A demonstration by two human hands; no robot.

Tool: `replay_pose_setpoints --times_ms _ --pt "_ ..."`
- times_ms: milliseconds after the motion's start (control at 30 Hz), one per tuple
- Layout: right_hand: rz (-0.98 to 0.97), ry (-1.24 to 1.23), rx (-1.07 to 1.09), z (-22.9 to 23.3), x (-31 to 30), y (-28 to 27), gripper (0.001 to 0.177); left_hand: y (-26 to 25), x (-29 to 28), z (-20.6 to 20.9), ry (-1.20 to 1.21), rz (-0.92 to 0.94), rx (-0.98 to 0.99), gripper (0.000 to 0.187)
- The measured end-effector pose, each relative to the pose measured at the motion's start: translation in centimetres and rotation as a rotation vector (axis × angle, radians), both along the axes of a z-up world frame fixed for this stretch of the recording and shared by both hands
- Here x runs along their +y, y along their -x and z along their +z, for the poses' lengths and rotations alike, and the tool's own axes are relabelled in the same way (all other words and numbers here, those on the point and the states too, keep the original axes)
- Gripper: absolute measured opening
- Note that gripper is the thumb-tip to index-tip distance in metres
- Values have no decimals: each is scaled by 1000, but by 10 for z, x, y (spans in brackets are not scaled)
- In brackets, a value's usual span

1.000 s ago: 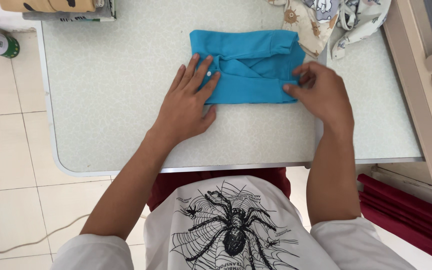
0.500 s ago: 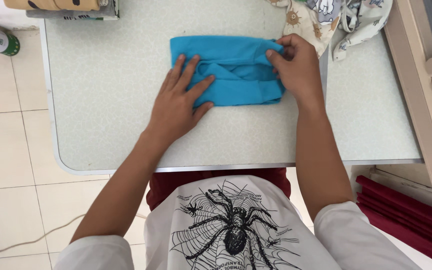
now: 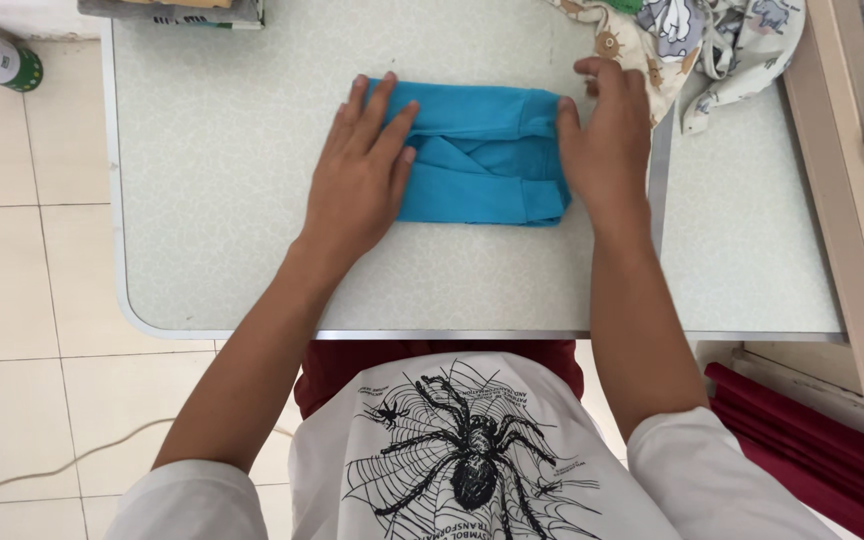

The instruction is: The person folds several baby garments by hand on a table, smoothing the fabric and folding the sides and ends inward before placing each finished item onto a growing stack.

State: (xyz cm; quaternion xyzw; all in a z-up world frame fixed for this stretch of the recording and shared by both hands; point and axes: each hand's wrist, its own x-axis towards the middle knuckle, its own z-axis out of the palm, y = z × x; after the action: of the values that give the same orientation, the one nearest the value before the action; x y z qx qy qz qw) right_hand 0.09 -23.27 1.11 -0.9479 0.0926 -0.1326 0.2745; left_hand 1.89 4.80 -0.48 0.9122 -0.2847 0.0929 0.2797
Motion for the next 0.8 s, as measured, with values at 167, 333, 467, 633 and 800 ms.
replay_pose_setpoints --times_ms 167,333,467,633,800 --pt "197 167 66 -7 48 9 51 -3 -12 -11 -93 -75 -56 41" --pt "310 218 227 -15 67 19 66 -4 -9 -15 -36 -52 -23 37" --pt "316 209 205 -20 64 21 63 -6 -7 -15 -18 -43 -11 33" --pt "336 224 188 -20 48 20 57 -4 -19 -12 -89 13 -19 26" --pt "325 189 176 -25 48 18 55 7 -37 -5 -79 -117 -94 51"
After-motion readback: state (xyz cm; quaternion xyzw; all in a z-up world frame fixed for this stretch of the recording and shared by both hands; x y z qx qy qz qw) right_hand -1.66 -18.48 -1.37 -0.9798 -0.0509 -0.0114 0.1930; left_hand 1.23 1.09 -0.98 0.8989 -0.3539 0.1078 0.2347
